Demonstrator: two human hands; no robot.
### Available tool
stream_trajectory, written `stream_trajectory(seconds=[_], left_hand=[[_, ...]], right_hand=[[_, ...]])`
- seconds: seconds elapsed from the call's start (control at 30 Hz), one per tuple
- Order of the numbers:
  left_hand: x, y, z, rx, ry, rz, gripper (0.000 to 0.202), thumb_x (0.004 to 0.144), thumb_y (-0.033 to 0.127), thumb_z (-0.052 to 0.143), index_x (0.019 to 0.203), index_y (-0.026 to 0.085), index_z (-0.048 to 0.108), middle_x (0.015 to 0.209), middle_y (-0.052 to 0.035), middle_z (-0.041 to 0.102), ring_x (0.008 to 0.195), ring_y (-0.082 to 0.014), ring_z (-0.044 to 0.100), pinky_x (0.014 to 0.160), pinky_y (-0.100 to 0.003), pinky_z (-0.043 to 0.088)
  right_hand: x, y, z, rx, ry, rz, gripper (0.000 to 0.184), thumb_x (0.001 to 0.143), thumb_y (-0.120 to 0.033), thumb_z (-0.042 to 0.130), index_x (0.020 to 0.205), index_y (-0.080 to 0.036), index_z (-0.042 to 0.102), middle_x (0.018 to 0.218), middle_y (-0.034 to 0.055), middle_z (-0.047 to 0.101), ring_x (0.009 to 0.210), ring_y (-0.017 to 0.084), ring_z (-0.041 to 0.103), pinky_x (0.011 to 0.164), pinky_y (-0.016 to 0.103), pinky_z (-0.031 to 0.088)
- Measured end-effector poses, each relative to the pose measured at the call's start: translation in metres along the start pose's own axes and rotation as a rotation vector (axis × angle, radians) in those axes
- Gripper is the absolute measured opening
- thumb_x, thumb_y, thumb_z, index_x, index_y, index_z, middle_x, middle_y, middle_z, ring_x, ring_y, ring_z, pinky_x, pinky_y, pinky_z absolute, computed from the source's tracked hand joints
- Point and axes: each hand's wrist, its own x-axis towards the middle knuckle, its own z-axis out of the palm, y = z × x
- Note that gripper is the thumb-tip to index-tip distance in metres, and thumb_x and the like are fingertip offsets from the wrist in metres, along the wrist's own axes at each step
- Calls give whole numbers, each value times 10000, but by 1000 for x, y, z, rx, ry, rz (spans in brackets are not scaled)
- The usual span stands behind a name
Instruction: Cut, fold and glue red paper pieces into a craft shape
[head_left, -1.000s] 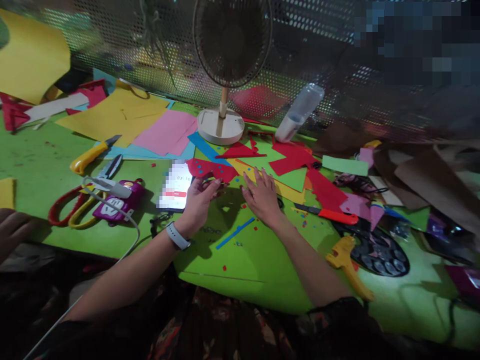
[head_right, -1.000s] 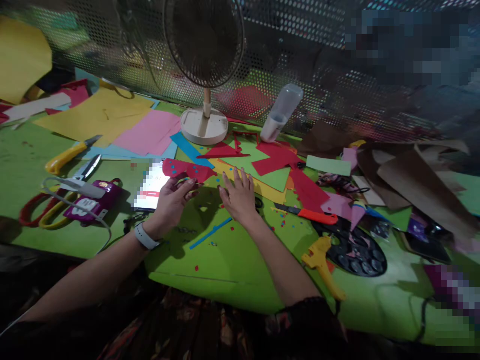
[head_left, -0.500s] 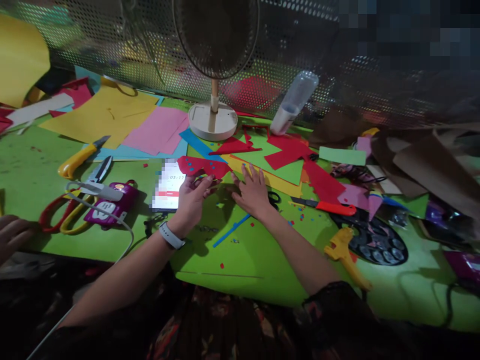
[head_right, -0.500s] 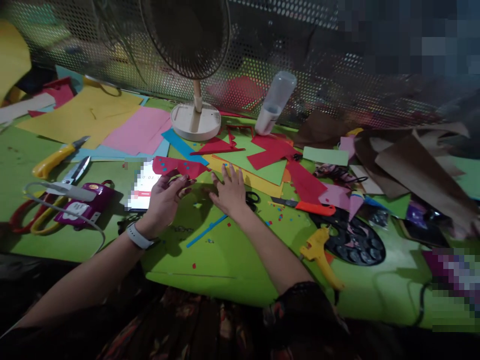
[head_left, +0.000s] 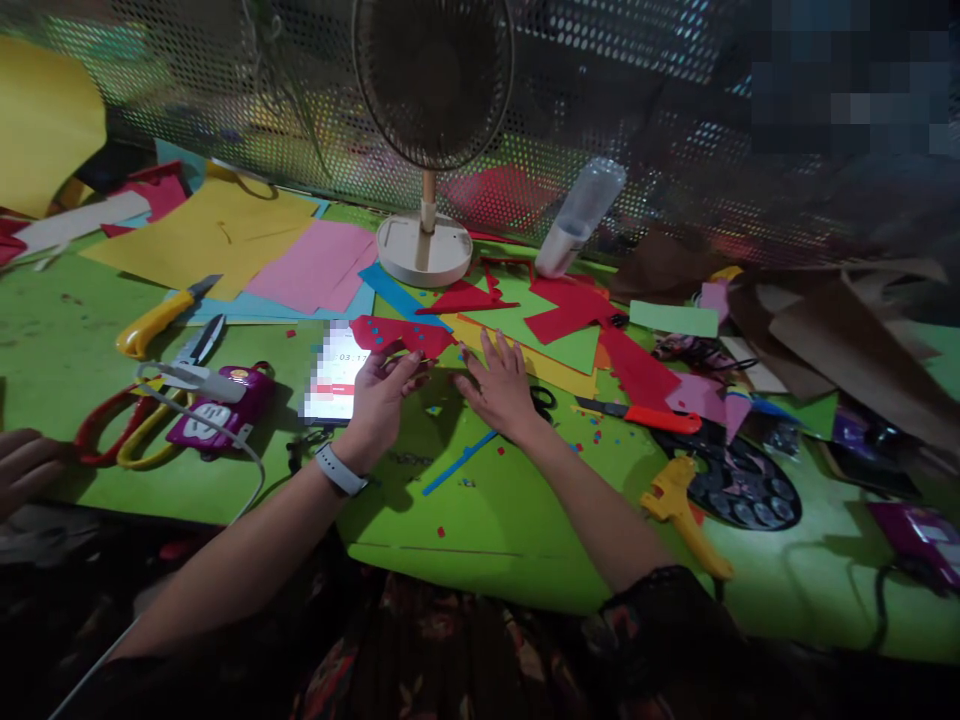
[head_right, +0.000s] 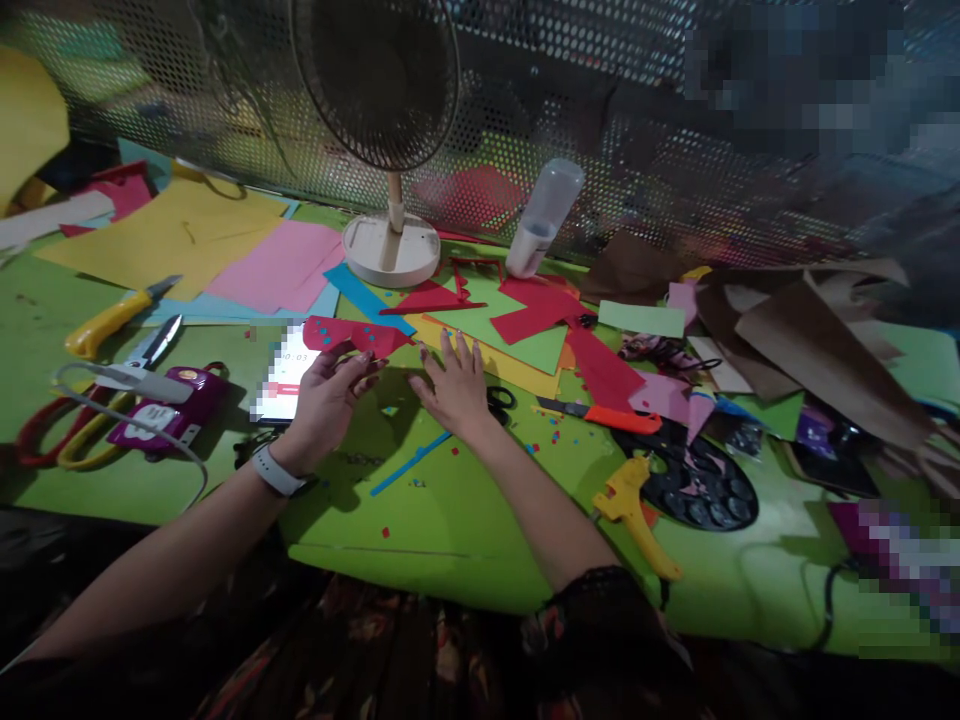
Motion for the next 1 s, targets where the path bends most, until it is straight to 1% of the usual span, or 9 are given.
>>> stream_trajectory(seconds=[0.2,0.3,0.43,0.57,0.7,0.83,0.93,1.0], left_hand=[[-1,0,1,1,-6,-14,323,663,234,797,927,189,615,896,-32,718,766,-164,718,629,-232,538],[-1,-1,1,5,-18,-13,317,680,243,790,937,190,613,913,-35,720,786,-166,720,638,-233,541],[0,-2,-1,1,-19,-6,326,685,245,790,955,190,615,908,-33,721,778,-158,718,629,-223,539],[0,-3,-2,-3,-28,1,326,687,250,789,955,192,614,910,-34,724,777,-160,718,628,-227,538],[-1,-2,0,-8,-27,5,313,687,246,788,939,190,611,894,-33,723,770,-157,719,629,-224,535],[-1,-3,-1,3,-27,-2,328,687,256,788,951,192,604,898,-45,726,780,-168,719,630,-238,534],[-2,-6,-1,9,-28,-11,346,683,266,794,970,193,617,900,-50,726,777,-174,717,657,-267,547],[-4,-7,-1,19,-37,-21,350,685,268,793,985,195,628,910,-51,725,776,-170,715,674,-276,554]], right_hand=[[3,-2,7,-79,-64,-35,607,945,-559,354,1460,-241,394,1564,121,290,1470,331,125,1162,553,102],[3,-1,8,-92,-68,-47,617,941,-563,362,1461,-232,393,1557,127,303,1470,337,123,1162,556,102],[3,-1,7,-73,-20,-36,592,952,-561,334,1439,-240,431,1568,121,279,1470,330,126,1163,553,102],[-1,0,1,-41,46,-8,577,963,-572,282,1423,-268,452,1565,76,300,1469,297,144,1168,542,103],[-4,5,-7,0,81,18,585,966,-575,265,1444,-274,415,1567,63,297,1467,294,147,1164,536,131],[-6,9,-15,50,130,71,556,971,-547,295,1450,-285,402,1577,65,269,1468,298,139,1149,558,155],[-9,3,-23,77,185,61,539,974,-533,301,1454,-304,385,1585,45,250,1473,275,124,1150,557,158],[-12,-5,-27,85,199,22,531,978,-523,296,1458,-312,373,1590,29,234,1478,256,108,1157,538,155]])
